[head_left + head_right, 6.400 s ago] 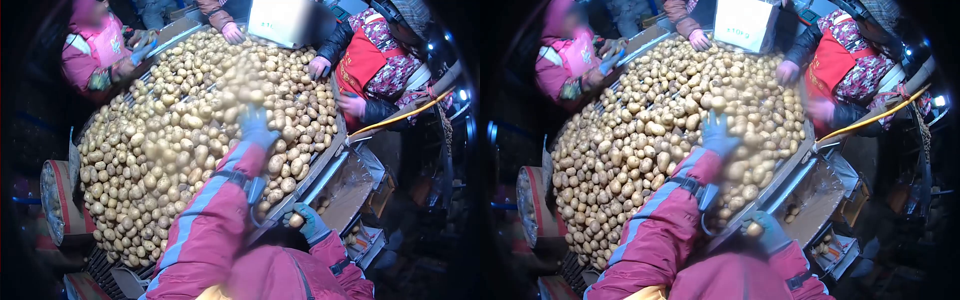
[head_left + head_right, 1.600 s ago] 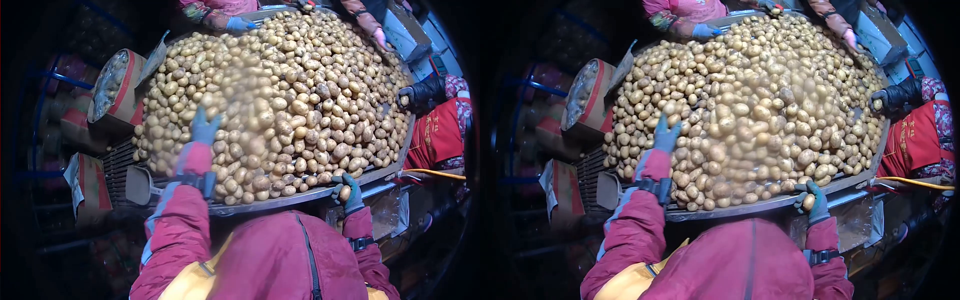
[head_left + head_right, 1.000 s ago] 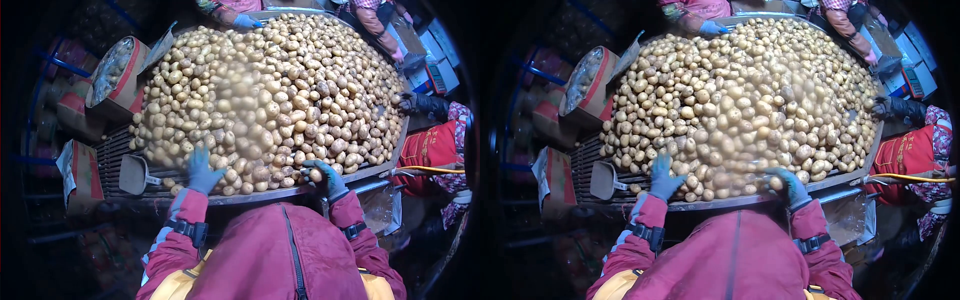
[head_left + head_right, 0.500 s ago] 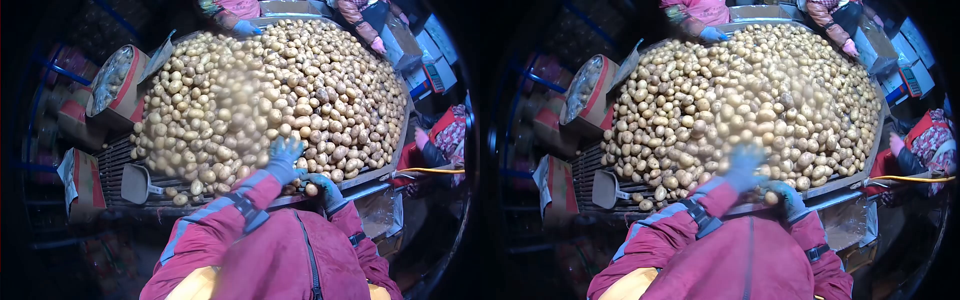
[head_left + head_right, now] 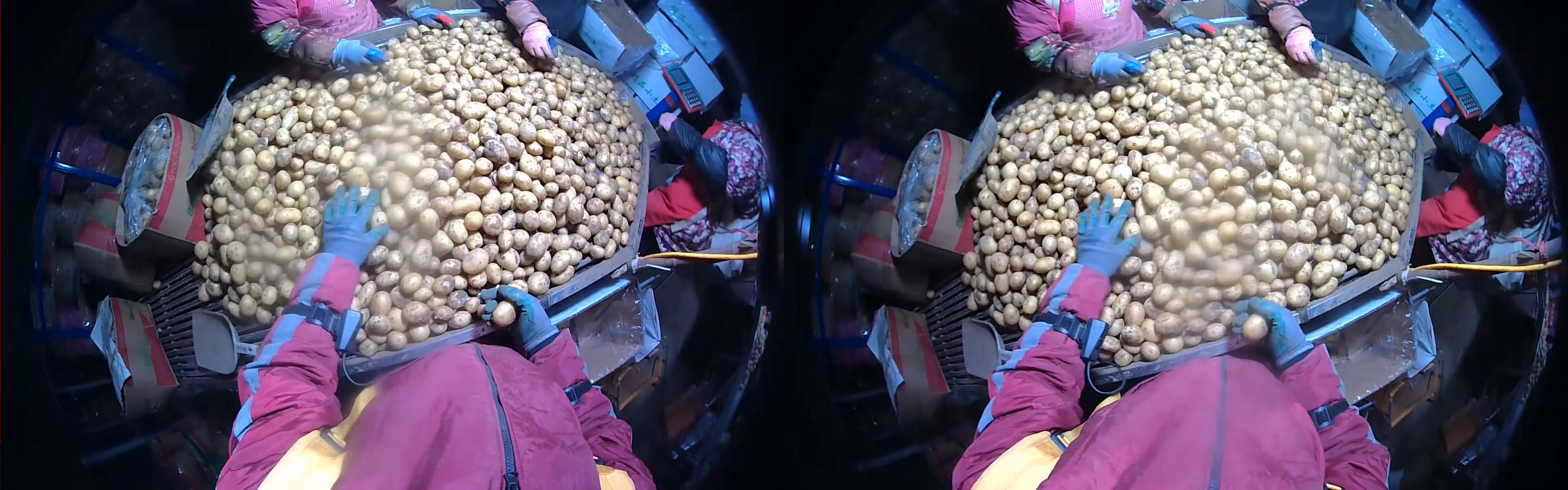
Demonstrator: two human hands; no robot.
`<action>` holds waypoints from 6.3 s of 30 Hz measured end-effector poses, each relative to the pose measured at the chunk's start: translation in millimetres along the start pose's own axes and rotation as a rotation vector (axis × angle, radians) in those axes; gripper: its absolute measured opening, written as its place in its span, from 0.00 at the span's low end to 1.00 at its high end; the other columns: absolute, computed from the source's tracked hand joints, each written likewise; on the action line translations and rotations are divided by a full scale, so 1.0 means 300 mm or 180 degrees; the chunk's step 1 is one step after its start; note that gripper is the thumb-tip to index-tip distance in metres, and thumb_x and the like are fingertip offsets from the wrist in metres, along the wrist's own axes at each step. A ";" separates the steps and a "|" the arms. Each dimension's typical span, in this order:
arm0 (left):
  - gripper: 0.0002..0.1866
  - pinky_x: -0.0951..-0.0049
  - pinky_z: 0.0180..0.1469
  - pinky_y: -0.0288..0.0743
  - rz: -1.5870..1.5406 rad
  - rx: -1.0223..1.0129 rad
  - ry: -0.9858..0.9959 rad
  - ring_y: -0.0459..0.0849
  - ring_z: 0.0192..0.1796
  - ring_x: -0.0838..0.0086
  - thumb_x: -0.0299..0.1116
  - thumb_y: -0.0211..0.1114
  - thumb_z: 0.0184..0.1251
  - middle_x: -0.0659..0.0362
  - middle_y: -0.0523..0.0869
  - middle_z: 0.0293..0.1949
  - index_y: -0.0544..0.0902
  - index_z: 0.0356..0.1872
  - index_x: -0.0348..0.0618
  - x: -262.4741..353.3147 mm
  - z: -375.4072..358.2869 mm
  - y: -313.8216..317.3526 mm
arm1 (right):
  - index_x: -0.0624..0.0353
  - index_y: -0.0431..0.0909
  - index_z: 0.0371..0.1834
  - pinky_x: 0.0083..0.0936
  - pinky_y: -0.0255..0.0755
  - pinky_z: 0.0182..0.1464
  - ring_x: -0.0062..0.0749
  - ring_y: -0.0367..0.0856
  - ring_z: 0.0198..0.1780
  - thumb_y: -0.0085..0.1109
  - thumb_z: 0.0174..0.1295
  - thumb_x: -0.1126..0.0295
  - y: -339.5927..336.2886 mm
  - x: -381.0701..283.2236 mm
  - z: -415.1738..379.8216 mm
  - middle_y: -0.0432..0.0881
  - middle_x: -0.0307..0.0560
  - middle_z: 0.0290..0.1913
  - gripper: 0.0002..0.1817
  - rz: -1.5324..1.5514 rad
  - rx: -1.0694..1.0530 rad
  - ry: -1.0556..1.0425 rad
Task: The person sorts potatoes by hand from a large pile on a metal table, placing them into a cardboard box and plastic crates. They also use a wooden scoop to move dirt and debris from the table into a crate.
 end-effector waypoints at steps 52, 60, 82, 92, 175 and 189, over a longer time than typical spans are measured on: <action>0.26 0.60 0.59 0.78 -0.1727 -0.0480 -0.0233 0.83 0.57 0.59 0.50 0.71 0.61 0.48 0.85 0.52 0.86 0.55 0.44 0.212 0.506 0.111 | 0.66 0.69 0.72 0.25 0.82 0.30 0.33 0.86 0.42 0.50 0.76 0.41 -0.057 -0.050 -0.028 0.84 0.54 0.58 0.38 0.0488 -0.0163 -0.0367; 0.22 0.66 0.50 0.85 -0.6113 -0.2335 -0.1708 0.88 0.50 0.62 0.43 0.59 0.77 0.51 0.88 0.52 0.79 0.66 0.44 0.557 0.188 0.062 | 0.67 0.69 0.72 0.21 0.82 0.30 0.33 0.88 0.45 0.47 0.74 0.36 0.034 -0.204 -0.087 0.82 0.54 0.61 0.42 0.0543 -0.0378 -0.0995; 0.34 0.58 0.75 0.62 -0.3700 -0.2582 0.1768 0.66 0.76 0.50 0.46 0.60 0.77 0.39 0.70 0.71 0.65 0.75 0.35 1.378 -0.463 -0.076 | 0.56 0.78 0.49 0.29 0.85 0.38 0.35 0.87 0.38 0.54 0.75 0.46 -0.557 0.055 -0.311 0.85 0.46 0.42 0.23 0.1749 0.0751 -0.1315; 0.26 0.70 0.70 0.70 -0.4219 -0.2761 -0.0201 0.80 0.66 0.68 0.45 0.62 0.78 0.52 0.82 0.67 0.78 0.69 0.42 0.950 -0.333 0.072 | 0.55 0.80 0.60 0.33 0.83 0.39 0.38 0.85 0.41 0.60 0.70 0.44 -1.122 0.143 -0.311 0.83 0.46 0.51 0.28 0.1178 0.1491 -0.1310; 0.18 0.50 0.54 0.80 -0.2384 -0.0936 0.1829 0.85 0.53 0.48 0.42 0.64 0.67 0.46 0.83 0.53 0.81 0.55 0.49 1.137 0.041 0.052 | 0.66 0.81 0.53 0.30 0.79 0.19 0.38 0.84 0.22 0.53 0.70 0.39 -0.620 -0.018 -0.365 0.83 0.51 0.27 0.35 0.0799 0.1256 -0.1045; 0.28 0.68 0.47 0.83 -0.4022 -0.2867 0.0286 0.87 0.48 0.67 0.38 0.60 0.70 0.50 0.87 0.52 0.75 0.71 0.46 1.223 0.077 0.107 | 0.66 0.83 0.49 0.35 0.81 0.21 0.39 0.85 0.23 0.54 0.66 0.34 -0.702 0.053 -0.396 0.84 0.47 0.24 0.39 0.0888 0.1562 -0.0937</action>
Point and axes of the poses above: each hand's wrist, its own z-axis towards the middle knuckle, its own y-axis out of the palm, x = y × z, the point moved 9 cm from there along z, towards the middle knuckle
